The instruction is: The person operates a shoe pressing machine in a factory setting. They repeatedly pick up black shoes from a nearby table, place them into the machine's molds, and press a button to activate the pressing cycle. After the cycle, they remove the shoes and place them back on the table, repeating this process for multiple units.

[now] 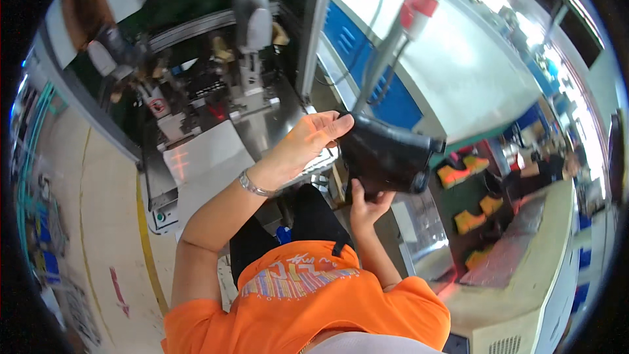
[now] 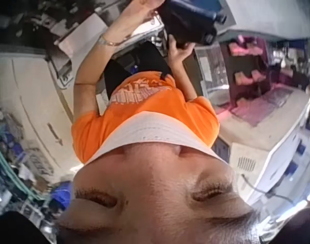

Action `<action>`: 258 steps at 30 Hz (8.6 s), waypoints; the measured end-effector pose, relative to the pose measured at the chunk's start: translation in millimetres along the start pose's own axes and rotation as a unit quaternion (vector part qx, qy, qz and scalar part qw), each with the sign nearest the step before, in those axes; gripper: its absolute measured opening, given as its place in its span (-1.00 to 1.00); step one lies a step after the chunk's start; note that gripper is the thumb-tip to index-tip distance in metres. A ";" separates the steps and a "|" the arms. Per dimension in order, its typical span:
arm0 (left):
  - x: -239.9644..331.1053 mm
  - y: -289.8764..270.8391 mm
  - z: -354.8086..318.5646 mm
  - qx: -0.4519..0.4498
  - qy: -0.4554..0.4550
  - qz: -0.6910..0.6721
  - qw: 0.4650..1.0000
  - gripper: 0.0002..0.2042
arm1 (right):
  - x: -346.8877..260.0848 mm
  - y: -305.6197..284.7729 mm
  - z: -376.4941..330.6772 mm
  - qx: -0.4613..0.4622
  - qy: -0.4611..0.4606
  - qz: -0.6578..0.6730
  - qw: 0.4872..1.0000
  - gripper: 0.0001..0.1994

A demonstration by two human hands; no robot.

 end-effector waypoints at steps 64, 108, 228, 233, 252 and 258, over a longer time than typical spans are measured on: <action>133.9 -215.3 38.0 0.294 0.259 -0.047 0.919 -0.86 | -14.7 317.6 209.7 -0.427 0.334 0.308 0.782 -0.92; 65.1 -56.6 -23.5 0.268 0.140 0.769 0.562 -0.44 | 163.9 315.8 61.8 -0.336 0.419 0.446 0.716 -0.63; -164.1 -50.9 -123.0 -0.007 -0.045 0.372 0.927 -0.82 | 200.2 20.2 -14.6 -0.174 0.090 -0.253 0.947 -0.72; -198.4 -25.1 -107.6 -0.127 -0.051 0.366 0.921 -0.78 | 210.9 43.8 0.1 -0.110 0.077 -0.365 0.921 -0.62; -139.7 -159.9 -142.3 0.369 0.052 0.442 0.816 -0.80 | 249.5 60.4 25.2 0.008 0.059 -0.395 0.917 -0.82; -144.7 -121.4 -106.3 0.259 0.057 0.383 0.885 -0.80 | 286.9 -81.9 46.4 0.116 0.344 -0.249 0.898 -0.76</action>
Point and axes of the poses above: each hand's wrist, its own z-axis towards the middle knuckle, its own y-axis out of the palm, x = y × z, the point moved 4 cm from there along z, towards the middle knuckle, and after that the axes turned 3 degrees about y, right-handed, at the moved point
